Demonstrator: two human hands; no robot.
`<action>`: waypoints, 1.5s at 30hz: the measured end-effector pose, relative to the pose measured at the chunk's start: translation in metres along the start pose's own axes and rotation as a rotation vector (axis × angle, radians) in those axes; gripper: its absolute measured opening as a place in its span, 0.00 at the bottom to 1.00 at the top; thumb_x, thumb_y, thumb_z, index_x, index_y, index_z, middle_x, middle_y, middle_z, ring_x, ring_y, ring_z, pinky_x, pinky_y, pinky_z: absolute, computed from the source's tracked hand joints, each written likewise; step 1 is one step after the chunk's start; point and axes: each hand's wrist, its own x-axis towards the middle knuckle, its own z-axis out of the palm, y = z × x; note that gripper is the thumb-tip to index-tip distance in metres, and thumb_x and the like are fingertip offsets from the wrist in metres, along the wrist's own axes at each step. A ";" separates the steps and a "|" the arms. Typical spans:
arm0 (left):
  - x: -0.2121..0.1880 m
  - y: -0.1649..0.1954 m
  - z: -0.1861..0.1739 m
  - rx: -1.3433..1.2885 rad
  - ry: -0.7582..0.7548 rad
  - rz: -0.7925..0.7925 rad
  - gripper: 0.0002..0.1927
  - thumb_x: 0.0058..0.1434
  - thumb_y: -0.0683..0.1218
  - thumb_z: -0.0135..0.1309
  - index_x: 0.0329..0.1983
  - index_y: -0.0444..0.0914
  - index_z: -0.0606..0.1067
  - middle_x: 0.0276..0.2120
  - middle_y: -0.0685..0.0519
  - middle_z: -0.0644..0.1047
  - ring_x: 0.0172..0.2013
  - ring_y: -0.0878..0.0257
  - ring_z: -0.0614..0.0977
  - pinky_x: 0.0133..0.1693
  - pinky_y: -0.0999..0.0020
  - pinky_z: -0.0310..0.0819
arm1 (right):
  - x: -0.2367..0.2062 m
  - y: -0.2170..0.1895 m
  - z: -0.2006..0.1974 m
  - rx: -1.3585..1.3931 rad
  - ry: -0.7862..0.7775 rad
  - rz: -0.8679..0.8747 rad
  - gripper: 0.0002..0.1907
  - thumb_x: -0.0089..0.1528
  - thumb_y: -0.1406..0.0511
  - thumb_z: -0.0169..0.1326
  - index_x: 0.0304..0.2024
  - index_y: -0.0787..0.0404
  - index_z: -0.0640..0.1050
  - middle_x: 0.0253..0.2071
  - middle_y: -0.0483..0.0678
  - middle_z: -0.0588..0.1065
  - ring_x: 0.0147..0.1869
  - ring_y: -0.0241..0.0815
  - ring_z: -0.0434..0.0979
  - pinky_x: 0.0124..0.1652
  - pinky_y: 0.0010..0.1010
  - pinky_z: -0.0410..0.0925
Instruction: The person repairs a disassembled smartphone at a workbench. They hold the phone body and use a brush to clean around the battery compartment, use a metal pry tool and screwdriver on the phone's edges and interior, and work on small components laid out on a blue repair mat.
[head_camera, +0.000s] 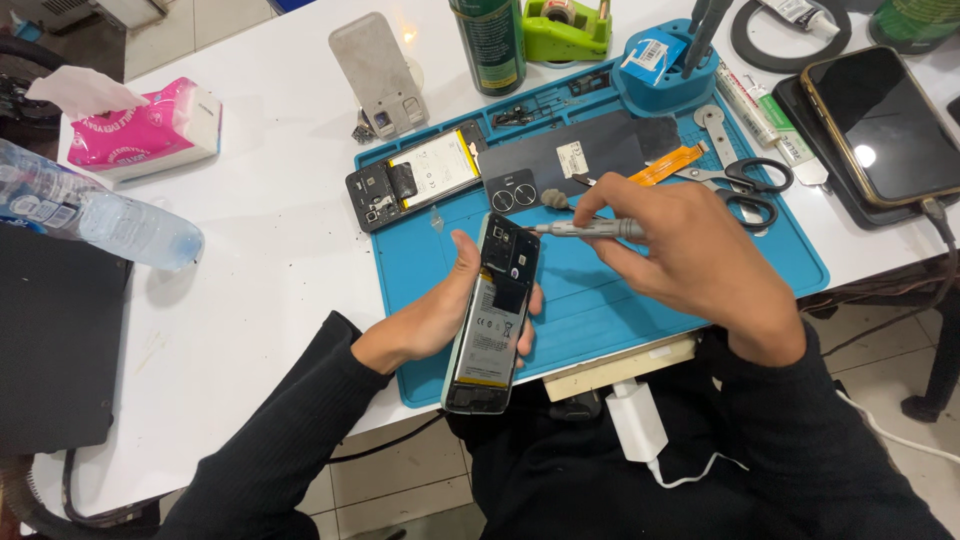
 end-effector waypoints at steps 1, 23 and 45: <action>0.000 0.001 0.001 0.012 0.001 0.009 0.55 0.50 0.84 0.12 0.48 0.37 0.69 0.31 0.48 0.77 0.36 0.57 0.84 0.41 0.57 0.86 | 0.000 0.002 -0.003 0.008 -0.010 0.013 0.16 0.55 0.60 0.65 0.41 0.60 0.78 0.23 0.48 0.77 0.21 0.43 0.76 0.24 0.34 0.65; 0.002 0.000 0.007 -0.062 0.038 0.039 0.55 0.57 0.82 0.13 0.61 0.36 0.63 0.36 0.45 0.76 0.35 0.58 0.85 0.39 0.56 0.86 | 0.001 -0.002 -0.012 -0.038 0.106 -0.207 0.32 0.54 0.57 0.67 0.55 0.62 0.70 0.29 0.52 0.75 0.32 0.48 0.79 0.30 0.34 0.69; 0.002 0.005 0.004 -0.051 0.061 0.035 0.56 0.52 0.83 0.13 0.64 0.39 0.62 0.41 0.47 0.76 0.36 0.57 0.85 0.39 0.54 0.88 | 0.001 0.006 -0.007 0.002 -0.052 0.099 0.14 0.59 0.60 0.62 0.45 0.60 0.81 0.18 0.50 0.74 0.18 0.42 0.72 0.22 0.33 0.62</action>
